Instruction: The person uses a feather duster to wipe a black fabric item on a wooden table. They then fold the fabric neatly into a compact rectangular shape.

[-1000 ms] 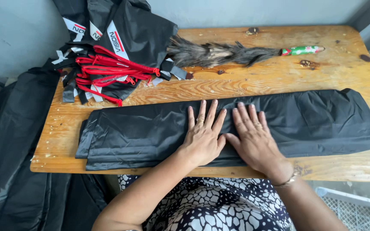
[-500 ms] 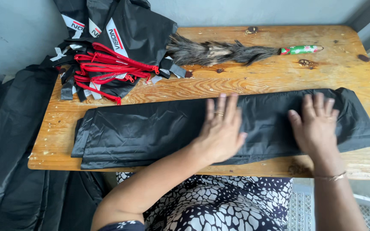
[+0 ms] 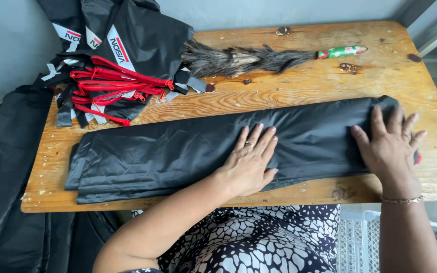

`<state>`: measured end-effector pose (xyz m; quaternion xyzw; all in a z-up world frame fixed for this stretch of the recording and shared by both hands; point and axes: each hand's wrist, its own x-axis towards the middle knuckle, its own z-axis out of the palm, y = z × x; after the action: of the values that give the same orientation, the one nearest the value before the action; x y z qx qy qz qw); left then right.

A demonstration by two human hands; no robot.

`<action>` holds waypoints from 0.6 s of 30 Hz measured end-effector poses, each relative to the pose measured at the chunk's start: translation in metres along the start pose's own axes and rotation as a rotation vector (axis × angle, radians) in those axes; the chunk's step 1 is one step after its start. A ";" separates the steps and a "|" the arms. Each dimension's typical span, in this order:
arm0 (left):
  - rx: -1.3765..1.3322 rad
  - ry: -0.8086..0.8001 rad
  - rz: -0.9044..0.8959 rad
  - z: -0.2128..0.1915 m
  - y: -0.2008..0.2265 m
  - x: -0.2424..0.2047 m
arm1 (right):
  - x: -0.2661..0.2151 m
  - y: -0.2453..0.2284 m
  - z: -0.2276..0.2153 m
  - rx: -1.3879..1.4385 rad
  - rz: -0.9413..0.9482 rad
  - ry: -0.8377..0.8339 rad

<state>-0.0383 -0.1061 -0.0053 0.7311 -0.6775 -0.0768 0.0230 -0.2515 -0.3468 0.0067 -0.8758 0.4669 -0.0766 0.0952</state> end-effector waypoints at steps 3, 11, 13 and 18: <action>0.039 0.033 -0.098 0.001 -0.007 -0.006 | 0.002 0.023 0.013 0.062 -0.028 0.068; 0.000 0.419 0.028 0.000 -0.007 0.070 | 0.019 -0.056 0.034 0.033 -0.561 0.261; 0.020 0.329 0.029 0.011 -0.009 0.075 | 0.054 -0.037 0.036 0.083 -0.609 0.286; 0.019 0.276 0.080 0.009 -0.016 0.045 | 0.104 -0.010 0.006 0.304 -0.355 -0.114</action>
<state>-0.0203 -0.1487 -0.0197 0.7073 -0.6972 0.0319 0.1123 -0.1847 -0.4271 0.0078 -0.9228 0.2823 -0.1122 0.2371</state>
